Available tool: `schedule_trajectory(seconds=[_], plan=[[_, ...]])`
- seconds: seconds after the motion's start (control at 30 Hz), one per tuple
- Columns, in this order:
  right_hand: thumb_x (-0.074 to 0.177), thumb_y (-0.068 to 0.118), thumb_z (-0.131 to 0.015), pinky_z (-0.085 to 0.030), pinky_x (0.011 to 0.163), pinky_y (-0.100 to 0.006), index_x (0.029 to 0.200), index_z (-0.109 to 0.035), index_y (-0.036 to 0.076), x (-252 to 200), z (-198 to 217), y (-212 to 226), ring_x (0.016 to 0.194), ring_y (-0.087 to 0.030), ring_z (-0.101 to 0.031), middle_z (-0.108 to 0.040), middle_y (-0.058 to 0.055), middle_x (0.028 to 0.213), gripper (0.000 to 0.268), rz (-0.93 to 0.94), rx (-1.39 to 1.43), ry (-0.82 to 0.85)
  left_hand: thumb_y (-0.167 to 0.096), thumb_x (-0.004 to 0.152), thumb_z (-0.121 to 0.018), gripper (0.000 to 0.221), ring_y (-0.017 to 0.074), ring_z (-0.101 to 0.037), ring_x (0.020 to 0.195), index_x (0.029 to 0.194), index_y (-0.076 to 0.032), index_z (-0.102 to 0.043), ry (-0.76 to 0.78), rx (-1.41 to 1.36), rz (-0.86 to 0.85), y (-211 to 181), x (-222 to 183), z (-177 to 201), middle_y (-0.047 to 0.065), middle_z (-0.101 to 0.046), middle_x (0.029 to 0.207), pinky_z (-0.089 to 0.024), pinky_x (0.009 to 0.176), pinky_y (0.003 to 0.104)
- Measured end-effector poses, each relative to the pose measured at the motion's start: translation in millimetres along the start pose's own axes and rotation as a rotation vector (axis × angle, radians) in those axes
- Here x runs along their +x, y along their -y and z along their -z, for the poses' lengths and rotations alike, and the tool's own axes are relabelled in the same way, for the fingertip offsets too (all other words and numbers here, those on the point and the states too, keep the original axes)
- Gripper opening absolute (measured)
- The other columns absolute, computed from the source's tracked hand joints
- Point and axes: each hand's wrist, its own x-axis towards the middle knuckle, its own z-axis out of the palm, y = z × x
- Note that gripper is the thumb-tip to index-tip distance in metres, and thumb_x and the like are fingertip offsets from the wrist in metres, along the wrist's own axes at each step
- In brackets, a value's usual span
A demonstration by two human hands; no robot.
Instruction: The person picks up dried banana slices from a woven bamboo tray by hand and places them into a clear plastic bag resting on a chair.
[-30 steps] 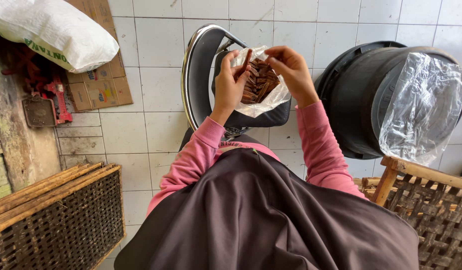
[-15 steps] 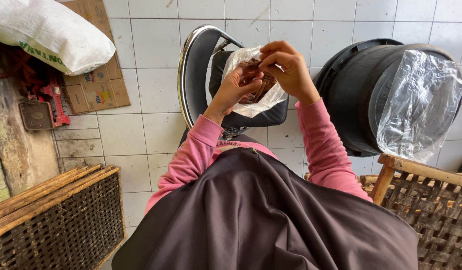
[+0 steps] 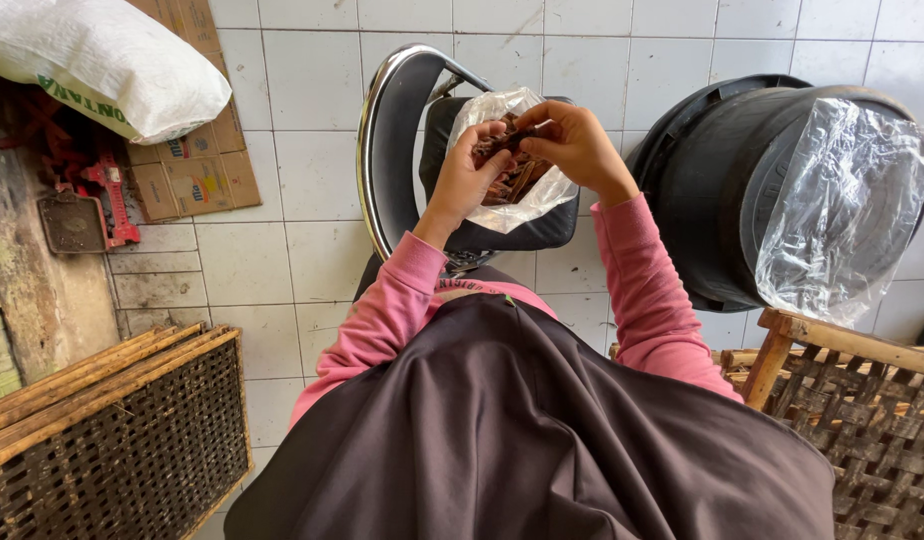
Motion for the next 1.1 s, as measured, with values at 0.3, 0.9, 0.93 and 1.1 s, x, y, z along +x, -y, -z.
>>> schedule_trajectory(seconds=[0.3, 0.9, 0.93, 1.1], plan=[[0.077, 0.003, -0.076, -0.058, 0.073, -0.036, 0.098, -0.071, 0.000, 38, 1, -109, 0.085, -0.027, -0.073, -0.075, -0.016, 0.097, 0.021, -0.035, -0.617, -0.017, -0.029, 0.076, -0.087, 0.103, 0.0458, -0.068, 0.094, 0.148, -0.001, -0.019, -0.306, 0.887, -0.147, 31, -12, 25, 0.038, -0.060, 0.113, -0.059, 0.083, 0.047], [0.084, 0.014, -0.071, -0.055, 0.078, -0.043, 0.097, -0.073, 0.004, 45, -40, -219, 0.087, -0.035, -0.070, -0.073, -0.017, 0.093, 0.017, -0.034, -0.669, -0.052, -0.034, 0.087, -0.083, 0.088, 0.0415, -0.053, 0.124, 0.151, -0.006, -0.029, -0.410, 0.970, -0.222, 27, -31, 23, 0.023, -0.051, 0.138, -0.052, 0.095, 0.053], [0.084, 0.014, -0.073, -0.054, 0.079, -0.042, 0.100, -0.071, 0.002, 33, -36, -205, 0.087, -0.034, -0.069, -0.073, -0.018, 0.094, 0.020, 0.003, -0.626, -0.118, -0.035, 0.087, -0.083, 0.088, 0.0413, -0.050, 0.128, 0.151, -0.008, -0.030, -0.384, 0.997, -0.188, 22, -34, 19, 0.022, -0.048, 0.142, -0.051, 0.094, 0.054], [0.089, 0.009, -0.068, -0.054, 0.082, -0.033, 0.101, -0.072, 0.003, -42, -46, -125, 0.089, -0.020, -0.068, -0.072, -0.009, 0.093, 0.014, 0.010, -0.321, -0.376, -0.034, 0.086, -0.082, 0.087, 0.0415, -0.045, 0.135, 0.151, -0.008, -0.031, -0.207, 1.059, -0.334, -10, -33, 14, 0.022, -0.044, 0.146, -0.046, 0.095, 0.058]])
